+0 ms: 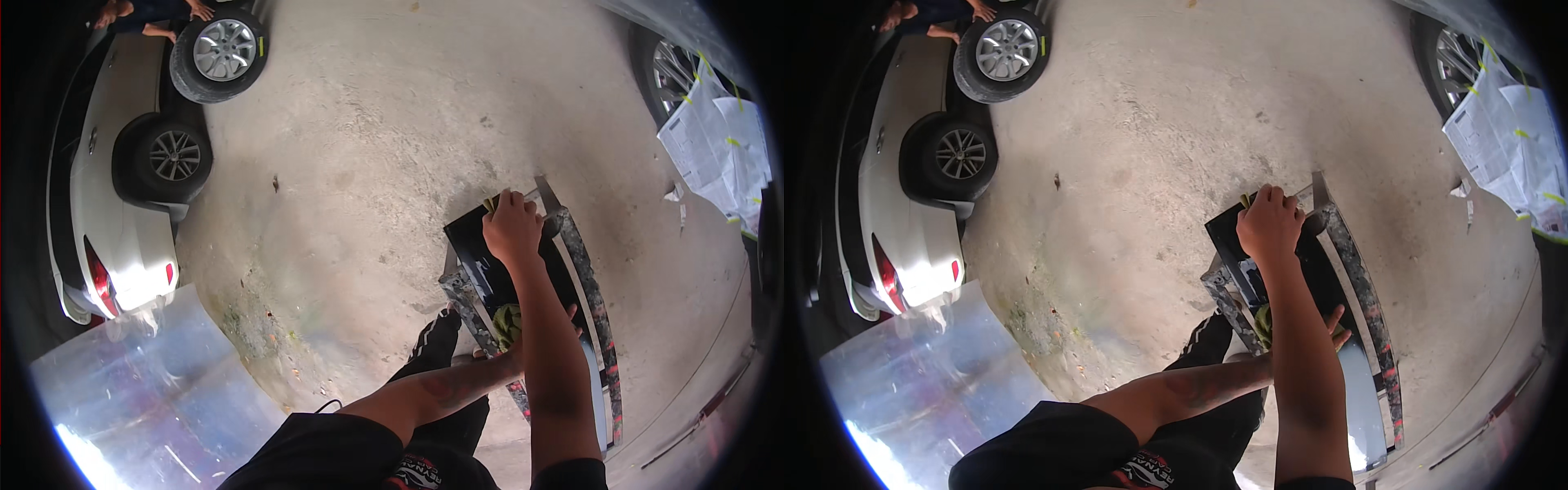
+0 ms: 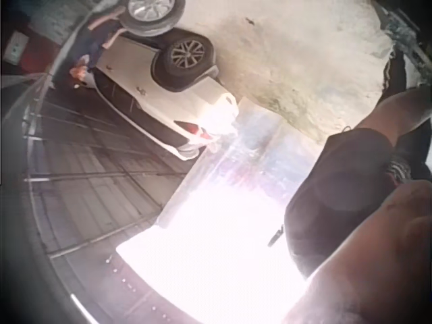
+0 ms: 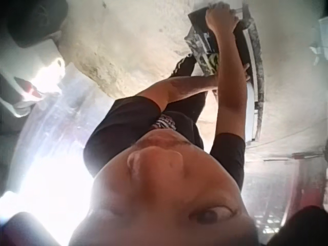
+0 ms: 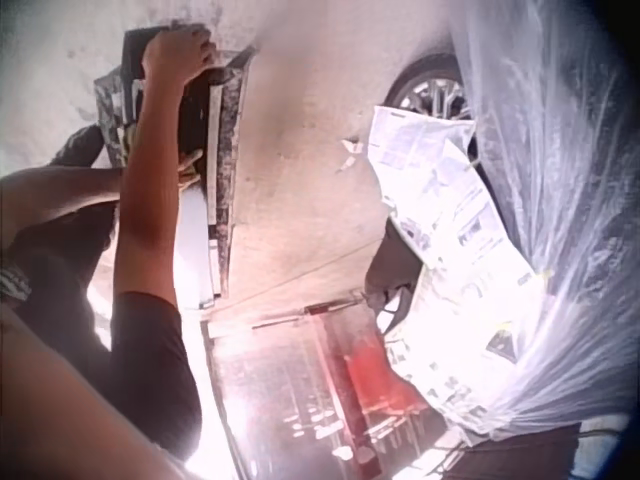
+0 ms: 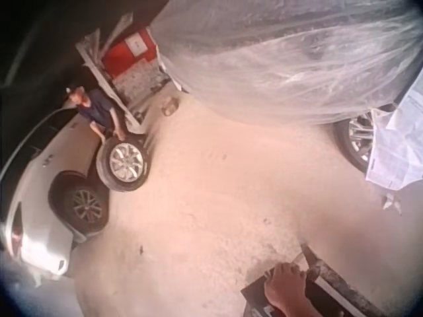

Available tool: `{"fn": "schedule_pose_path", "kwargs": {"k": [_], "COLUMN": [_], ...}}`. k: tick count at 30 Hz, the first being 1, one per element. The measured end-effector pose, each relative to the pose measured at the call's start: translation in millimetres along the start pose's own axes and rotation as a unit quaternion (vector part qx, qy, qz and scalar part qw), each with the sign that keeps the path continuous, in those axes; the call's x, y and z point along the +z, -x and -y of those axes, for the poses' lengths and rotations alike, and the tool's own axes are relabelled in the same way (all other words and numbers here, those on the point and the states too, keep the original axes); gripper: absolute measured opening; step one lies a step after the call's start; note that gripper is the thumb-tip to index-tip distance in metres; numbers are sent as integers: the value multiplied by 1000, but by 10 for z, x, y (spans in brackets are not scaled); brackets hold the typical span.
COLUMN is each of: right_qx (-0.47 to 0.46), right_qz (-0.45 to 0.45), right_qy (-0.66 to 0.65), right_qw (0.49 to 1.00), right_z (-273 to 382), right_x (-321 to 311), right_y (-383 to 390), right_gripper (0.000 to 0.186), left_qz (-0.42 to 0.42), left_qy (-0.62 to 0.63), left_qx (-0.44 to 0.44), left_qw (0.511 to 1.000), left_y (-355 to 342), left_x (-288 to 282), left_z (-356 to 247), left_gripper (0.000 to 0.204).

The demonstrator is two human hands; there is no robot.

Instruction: The person wet-sands the surface and edges of a car spoiler using sandpaper, dips the sandpaper and cloth into a bucket of water, and wipes down the spoiler.

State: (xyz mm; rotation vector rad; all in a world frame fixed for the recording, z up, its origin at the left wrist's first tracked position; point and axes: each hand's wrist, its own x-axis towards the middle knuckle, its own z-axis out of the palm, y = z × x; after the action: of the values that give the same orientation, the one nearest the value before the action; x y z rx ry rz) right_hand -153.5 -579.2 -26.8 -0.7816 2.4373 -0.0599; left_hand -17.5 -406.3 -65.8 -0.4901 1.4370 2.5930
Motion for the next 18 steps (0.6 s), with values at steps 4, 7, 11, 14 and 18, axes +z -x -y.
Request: {"fn": "schedule_pose_path", "kwargs": {"k": [4, 7, 11, 14, 18], "right_qx": [-44, 35, 209, 175, 115], "right_qz": [-30, 0, 14, 28, 19], "right_qy": [-47, -129, -516, -502, -212], "right_qw": [997, 991, 831, 846, 970], "right_z": [-60, -891, -2031, -2276, -1581], "right_x": [15, 213, 276, 367, 190], "right_y": [143, 734, 1625, 1695, 1290], "right_gripper": [62, 60, 57, 51, 62], "left_qz": [93, 143, -54, -31, -24], "left_qy": [-682, -707, -728, -729, -549], "left_qx": [-52, -68, 192, 221, 191], "left_qw": [723, 689, 655, 647, 813], "left_y": [90, 114, 189, 149, 95], "left_x": [-132, -65, -15, 5, -153], "left_z": [-261, -283, -333, -380, -329], "left_gripper": [46, 42, 55, 46, 21]}}
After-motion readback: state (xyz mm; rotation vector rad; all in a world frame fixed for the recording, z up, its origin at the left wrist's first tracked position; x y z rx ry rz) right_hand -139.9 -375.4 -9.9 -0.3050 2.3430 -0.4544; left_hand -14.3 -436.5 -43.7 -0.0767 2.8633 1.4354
